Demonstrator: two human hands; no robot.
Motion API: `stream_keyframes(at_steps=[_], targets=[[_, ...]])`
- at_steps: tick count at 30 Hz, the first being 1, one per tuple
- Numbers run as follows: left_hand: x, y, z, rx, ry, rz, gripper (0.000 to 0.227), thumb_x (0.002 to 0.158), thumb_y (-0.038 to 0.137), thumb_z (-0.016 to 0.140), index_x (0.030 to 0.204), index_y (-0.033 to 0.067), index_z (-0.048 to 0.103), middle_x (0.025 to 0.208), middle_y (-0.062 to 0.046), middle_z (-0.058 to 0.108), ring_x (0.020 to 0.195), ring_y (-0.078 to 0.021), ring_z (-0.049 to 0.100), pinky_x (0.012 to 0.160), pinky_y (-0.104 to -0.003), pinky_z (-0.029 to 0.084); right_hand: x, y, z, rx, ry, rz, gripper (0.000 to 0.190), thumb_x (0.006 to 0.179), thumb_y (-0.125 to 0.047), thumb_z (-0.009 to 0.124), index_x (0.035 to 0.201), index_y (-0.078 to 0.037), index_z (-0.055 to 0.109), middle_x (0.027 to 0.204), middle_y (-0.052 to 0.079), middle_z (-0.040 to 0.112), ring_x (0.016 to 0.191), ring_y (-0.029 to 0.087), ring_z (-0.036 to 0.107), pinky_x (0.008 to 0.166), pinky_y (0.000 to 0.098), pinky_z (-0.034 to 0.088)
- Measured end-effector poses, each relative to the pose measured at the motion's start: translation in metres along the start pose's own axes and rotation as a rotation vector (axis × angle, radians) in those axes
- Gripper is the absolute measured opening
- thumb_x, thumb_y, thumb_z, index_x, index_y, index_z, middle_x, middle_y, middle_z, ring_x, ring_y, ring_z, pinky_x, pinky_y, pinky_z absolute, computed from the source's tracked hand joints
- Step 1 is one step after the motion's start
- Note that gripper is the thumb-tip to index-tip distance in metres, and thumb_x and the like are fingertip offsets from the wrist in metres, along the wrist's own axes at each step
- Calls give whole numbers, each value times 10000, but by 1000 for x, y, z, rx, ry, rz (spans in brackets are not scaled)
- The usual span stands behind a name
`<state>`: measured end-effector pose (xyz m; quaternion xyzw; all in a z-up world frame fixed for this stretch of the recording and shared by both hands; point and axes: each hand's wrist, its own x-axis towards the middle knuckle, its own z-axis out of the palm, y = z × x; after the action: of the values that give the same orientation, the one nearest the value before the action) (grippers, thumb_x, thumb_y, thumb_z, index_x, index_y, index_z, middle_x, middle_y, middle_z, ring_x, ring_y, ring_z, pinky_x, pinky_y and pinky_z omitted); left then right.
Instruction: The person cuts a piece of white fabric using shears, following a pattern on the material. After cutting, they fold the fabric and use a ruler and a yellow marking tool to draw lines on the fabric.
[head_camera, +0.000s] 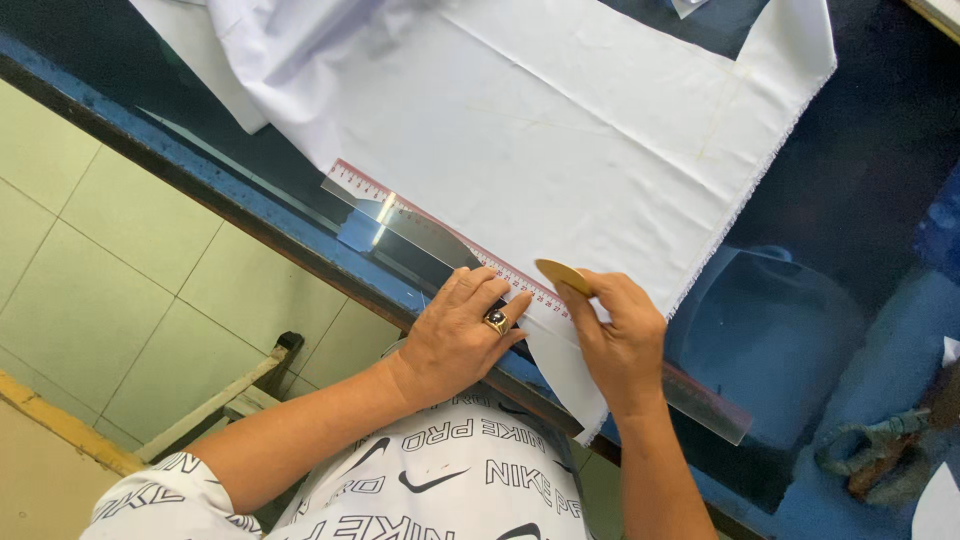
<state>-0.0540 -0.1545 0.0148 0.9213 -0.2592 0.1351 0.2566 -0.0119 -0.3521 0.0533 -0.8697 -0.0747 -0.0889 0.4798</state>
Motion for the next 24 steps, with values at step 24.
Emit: stream_keyframes(at_steps=[24], targets=[[2,-1,4,-1,6,2,278,962,239,681,1131,20,693,957,-123,568,1087,-386,581,929,-534,422,11,15,-35,-450,-367,-282,27,944,-232,766,956,-211,757,702,-9,656,714,218,679,670,342,531]])
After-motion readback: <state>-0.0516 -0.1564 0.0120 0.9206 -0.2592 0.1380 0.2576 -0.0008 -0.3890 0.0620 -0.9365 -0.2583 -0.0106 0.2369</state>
